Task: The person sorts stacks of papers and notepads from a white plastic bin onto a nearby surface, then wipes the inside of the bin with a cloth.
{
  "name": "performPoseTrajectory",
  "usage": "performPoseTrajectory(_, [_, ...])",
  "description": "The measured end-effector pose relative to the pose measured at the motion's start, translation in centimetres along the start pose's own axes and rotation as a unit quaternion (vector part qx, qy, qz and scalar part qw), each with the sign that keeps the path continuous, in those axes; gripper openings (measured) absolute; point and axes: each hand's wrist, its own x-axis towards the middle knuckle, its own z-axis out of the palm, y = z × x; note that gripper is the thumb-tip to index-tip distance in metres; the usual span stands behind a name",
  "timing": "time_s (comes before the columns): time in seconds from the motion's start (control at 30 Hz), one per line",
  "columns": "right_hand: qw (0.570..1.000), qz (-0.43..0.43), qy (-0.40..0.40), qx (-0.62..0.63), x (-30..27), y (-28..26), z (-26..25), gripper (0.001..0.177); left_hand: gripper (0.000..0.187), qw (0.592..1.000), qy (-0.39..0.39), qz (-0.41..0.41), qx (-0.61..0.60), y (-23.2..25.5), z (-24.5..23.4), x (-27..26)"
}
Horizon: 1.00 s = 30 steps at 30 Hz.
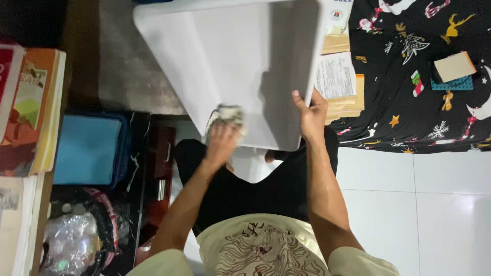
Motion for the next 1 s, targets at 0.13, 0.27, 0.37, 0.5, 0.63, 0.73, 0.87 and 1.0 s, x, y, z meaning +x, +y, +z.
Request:
performPoseTrajectory(0.13, [0.986, -0.098, -0.134, -0.029, 0.2, -2.5, 0.4, 0.07, 0.041, 0.976, 0.213, 0.006, 0.039, -0.8, 0.1, -0.7])
performPoseTrajectory(0.27, [0.965, -0.247, -0.084, -0.032, -2.3, -3.0, -2.3, 0.135, 0.044, 0.952, 0.298, -0.074, -0.015, 1.4, 0.0, 2.6])
performPoseTrajectory(0.37, [0.977, -0.059, -0.175, 0.104, -6.0, 1.7, 1.2, 0.143, 0.043, 0.937, 0.299, -0.134, -0.124, 4.6, -0.2, 6.5])
performPoseTrajectory(0.5, [0.986, 0.071, -0.111, 0.099, -4.5, 7.5, 2.4, 0.1, 0.041, 0.952, 0.253, -0.084, -0.148, 8.9, -0.9, 8.3])
performPoseTrajectory(0.63, [0.987, 0.138, 0.003, 0.082, -3.5, 9.7, 0.6, 0.062, 0.061, 0.959, 0.18, 0.035, -0.216, 7.3, -1.1, 7.3])
performPoseTrajectory(0.73, [0.989, 0.145, 0.009, 0.01, -5.0, 10.3, 0.1, 0.055, 0.039, 0.983, 0.089, 0.135, -0.09, 2.8, -1.1, 6.1])
performPoseTrajectory(0.87, [0.985, 0.158, -0.033, -0.062, -6.6, 10.4, 1.1, 0.053, 0.033, 0.993, -0.076, 0.01, 0.086, -6.2, -3.2, 7.0])
performPoseTrajectory(1.0, [0.977, 0.171, -0.057, -0.115, -7.1, 10.0, 0.9, 0.05, 0.04, 0.98, 0.141, -0.051, 0.129, -10.8, -3.5, 7.1])
